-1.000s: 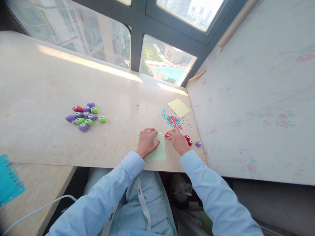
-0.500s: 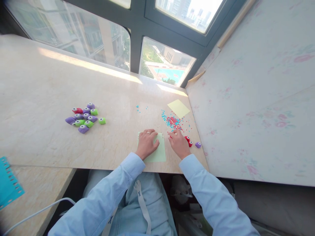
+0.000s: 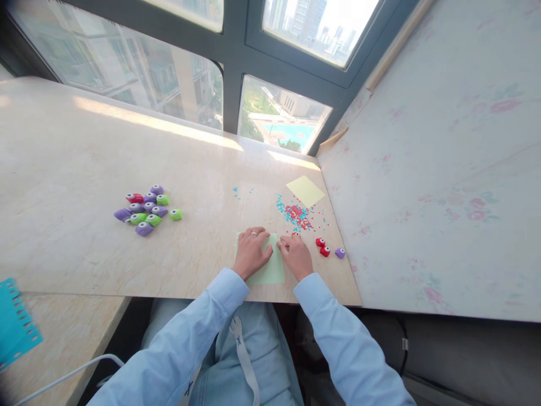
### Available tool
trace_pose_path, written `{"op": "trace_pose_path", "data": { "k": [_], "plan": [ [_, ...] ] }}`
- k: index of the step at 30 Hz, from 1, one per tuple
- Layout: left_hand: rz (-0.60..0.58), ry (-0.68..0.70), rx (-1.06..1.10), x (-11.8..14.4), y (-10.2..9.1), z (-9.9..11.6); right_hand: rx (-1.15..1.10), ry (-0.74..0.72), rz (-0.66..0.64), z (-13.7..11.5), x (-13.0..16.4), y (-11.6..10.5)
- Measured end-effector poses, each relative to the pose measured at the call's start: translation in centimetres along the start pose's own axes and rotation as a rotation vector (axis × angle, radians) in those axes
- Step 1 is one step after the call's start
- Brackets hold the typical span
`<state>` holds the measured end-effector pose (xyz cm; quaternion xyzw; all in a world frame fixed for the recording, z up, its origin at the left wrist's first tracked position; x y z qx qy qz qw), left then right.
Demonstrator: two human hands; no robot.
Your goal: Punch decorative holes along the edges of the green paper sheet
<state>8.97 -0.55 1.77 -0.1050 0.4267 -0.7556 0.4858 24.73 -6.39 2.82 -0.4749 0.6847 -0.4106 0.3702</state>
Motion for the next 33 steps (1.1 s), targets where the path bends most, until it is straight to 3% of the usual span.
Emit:
{"op": "trace_pose_path", "data": {
  "k": [9, 33],
  "plan": [
    [0.011, 0.005, -0.009, 0.1, -0.1, 0.1, -0.304, 0.147, 0.077, -0.6, 0.4, 0.5],
    [0.021, 0.039, -0.035, 0.1, 0.1, -0.1, -0.407, 0.141, 0.163, -0.2, 0.8, 1.9]
  ]
}}
Point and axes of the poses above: each hand's wrist, its own x-axis away from the middle knuckle, its own y-axis out of the palm, z = x × y, the point moved 1 cm from there along -x, towards the middle knuckle, and after that the axes turned 1 degree about z, right-handed, at the moved point
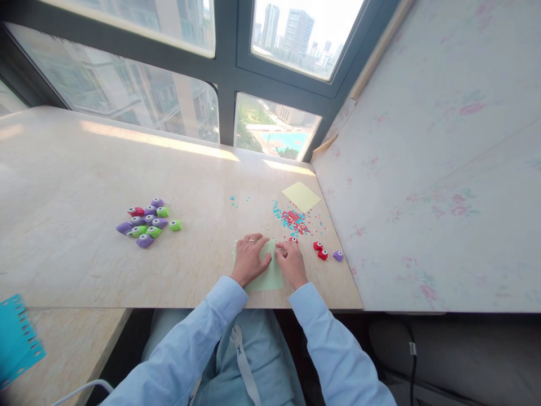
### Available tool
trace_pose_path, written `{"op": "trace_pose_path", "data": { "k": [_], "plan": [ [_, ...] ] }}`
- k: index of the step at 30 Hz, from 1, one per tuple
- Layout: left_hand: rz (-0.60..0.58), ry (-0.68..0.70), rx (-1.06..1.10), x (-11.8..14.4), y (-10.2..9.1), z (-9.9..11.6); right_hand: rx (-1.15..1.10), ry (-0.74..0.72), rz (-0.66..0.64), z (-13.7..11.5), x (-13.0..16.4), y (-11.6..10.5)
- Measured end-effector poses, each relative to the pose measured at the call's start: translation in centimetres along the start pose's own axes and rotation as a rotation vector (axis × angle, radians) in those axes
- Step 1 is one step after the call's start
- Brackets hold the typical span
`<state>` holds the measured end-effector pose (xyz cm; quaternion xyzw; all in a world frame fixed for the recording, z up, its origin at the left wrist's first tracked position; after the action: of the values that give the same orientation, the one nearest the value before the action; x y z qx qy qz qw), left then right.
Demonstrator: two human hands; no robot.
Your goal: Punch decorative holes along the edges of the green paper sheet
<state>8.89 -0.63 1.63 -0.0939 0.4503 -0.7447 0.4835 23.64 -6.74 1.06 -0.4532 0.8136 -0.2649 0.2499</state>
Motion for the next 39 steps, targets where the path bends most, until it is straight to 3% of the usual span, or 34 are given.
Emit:
{"op": "trace_pose_path", "data": {
  "k": [13, 17, 25, 33, 36, 39],
  "plan": [
    [0.057, 0.001, 0.062, 0.1, 0.4, -0.2, -0.038, -0.040, 0.023, 0.2, 0.3, 0.2],
    [0.138, 0.030, 0.124, 0.2, 0.5, -0.3, -0.045, -0.058, 0.077, 0.7, 0.8, 0.5],
    [0.355, 0.239, 0.220, 0.7, -0.1, 0.1, -0.027, -0.142, 0.156, 1.1, 0.9, 0.7],
    [0.261, 0.385, 0.247, 0.4, -3.7, 2.6, -0.041, -0.183, 0.177, 1.3, 0.8, 0.6],
    [0.207, 0.349, 0.260, 1.4, -5.3, 1.1, -0.068, -0.135, 0.198, 1.8, 0.6, 0.7],
    [0.139, 0.228, 0.242, 3.6, -6.6, -1.6, -0.064, -0.076, 0.260, 2.3, 0.4, 0.8]
  ]
}}
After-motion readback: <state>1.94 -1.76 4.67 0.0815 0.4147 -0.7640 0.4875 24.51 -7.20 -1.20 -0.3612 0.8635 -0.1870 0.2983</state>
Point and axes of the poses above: each hand's wrist, its own x-axis away from the middle knuckle, its own y-axis out of the palm, z = x × y, the point moved 1 cm from there along -x, towards the middle knuckle, and after that the axes turned 1 degree about z, right-handed, at the moved point
